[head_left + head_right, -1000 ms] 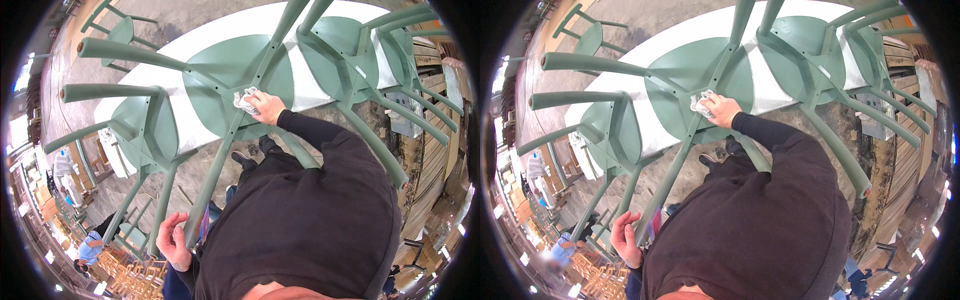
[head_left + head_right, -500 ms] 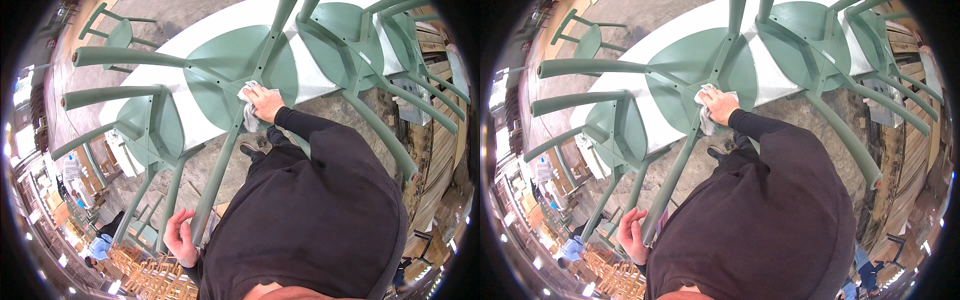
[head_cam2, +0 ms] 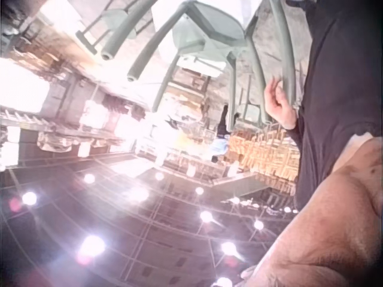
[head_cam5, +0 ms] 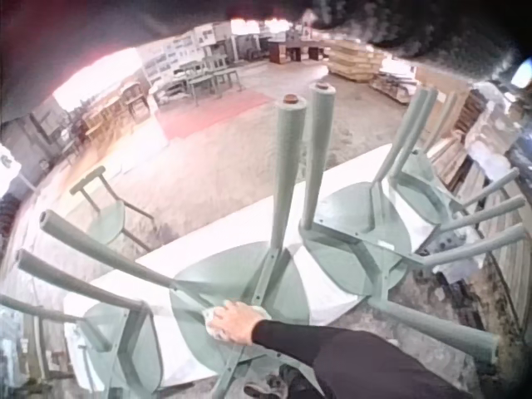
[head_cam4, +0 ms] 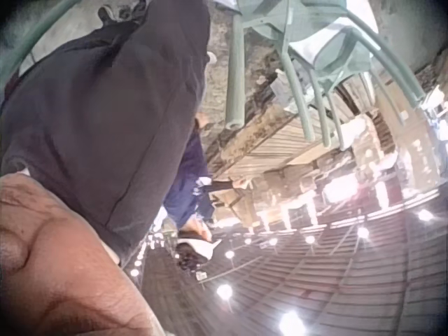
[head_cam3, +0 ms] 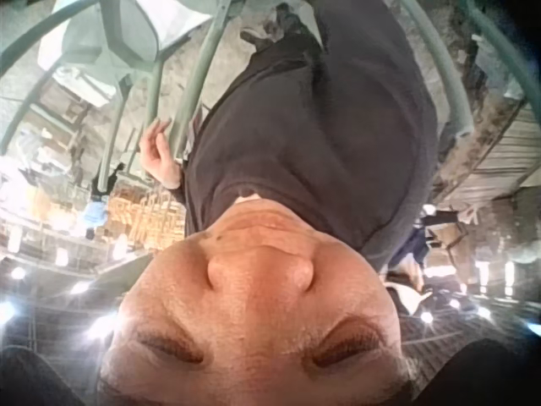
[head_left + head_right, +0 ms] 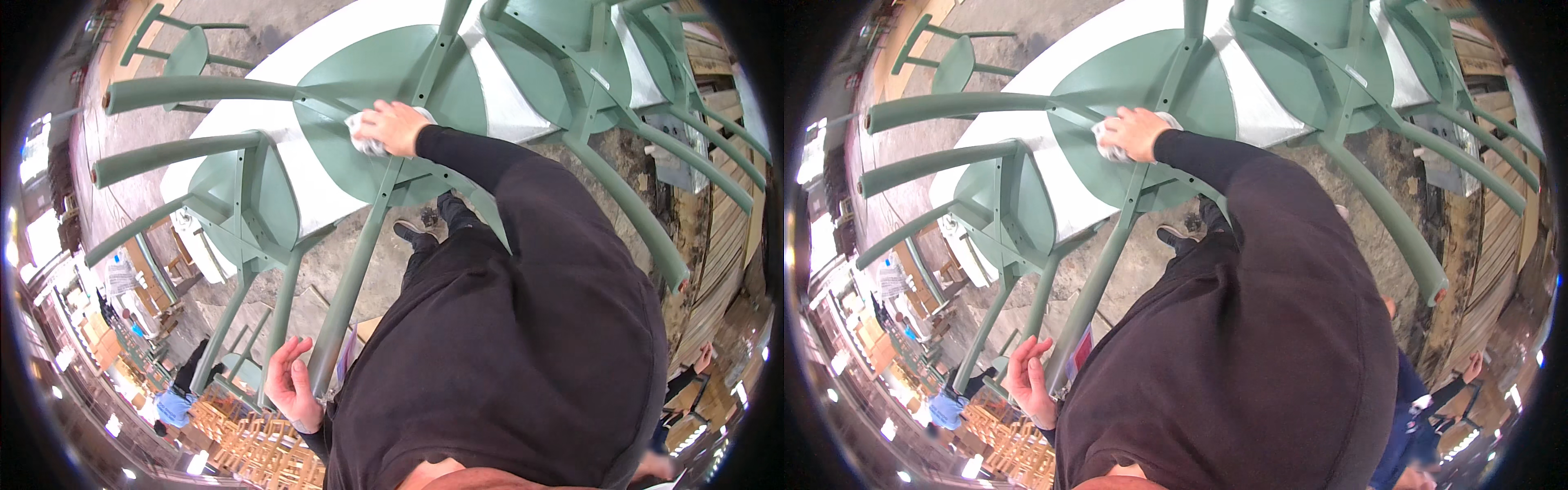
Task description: The person wipes the underside of several green chairs placed upside down on a white table using a white cloth. The person moves from chair to chair, wiping the seat and leg areas while another person works nearby.
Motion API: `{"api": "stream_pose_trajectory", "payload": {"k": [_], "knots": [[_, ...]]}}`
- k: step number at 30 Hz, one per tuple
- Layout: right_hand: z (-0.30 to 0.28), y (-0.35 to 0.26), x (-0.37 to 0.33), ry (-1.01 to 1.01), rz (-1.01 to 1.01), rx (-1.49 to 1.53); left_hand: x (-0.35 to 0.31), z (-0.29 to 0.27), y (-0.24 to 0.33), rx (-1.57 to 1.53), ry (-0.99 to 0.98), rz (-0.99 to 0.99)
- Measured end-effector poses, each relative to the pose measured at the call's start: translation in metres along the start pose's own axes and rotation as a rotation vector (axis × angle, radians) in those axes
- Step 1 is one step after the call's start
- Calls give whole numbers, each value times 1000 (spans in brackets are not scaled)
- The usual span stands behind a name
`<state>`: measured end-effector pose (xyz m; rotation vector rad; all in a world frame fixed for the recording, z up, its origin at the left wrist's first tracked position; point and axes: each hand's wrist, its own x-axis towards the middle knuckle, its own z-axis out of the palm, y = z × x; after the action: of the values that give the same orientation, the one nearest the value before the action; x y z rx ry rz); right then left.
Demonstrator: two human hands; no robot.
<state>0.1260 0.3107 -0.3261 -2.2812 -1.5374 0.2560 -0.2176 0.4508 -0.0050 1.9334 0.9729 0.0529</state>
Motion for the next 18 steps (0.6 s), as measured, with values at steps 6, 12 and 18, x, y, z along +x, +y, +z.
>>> {"api": "stream_pose_trajectory", "payload": {"k": [6,12,18], "knots": [[-9,4,-133,-322,-181,142,0,3,-1,-39,8,43],[-10,58,-133,83,454,461,4,3,0,-79,13,69],[31,80,-25,702,1470,477,5,0,4,-44,-18,79]]}}
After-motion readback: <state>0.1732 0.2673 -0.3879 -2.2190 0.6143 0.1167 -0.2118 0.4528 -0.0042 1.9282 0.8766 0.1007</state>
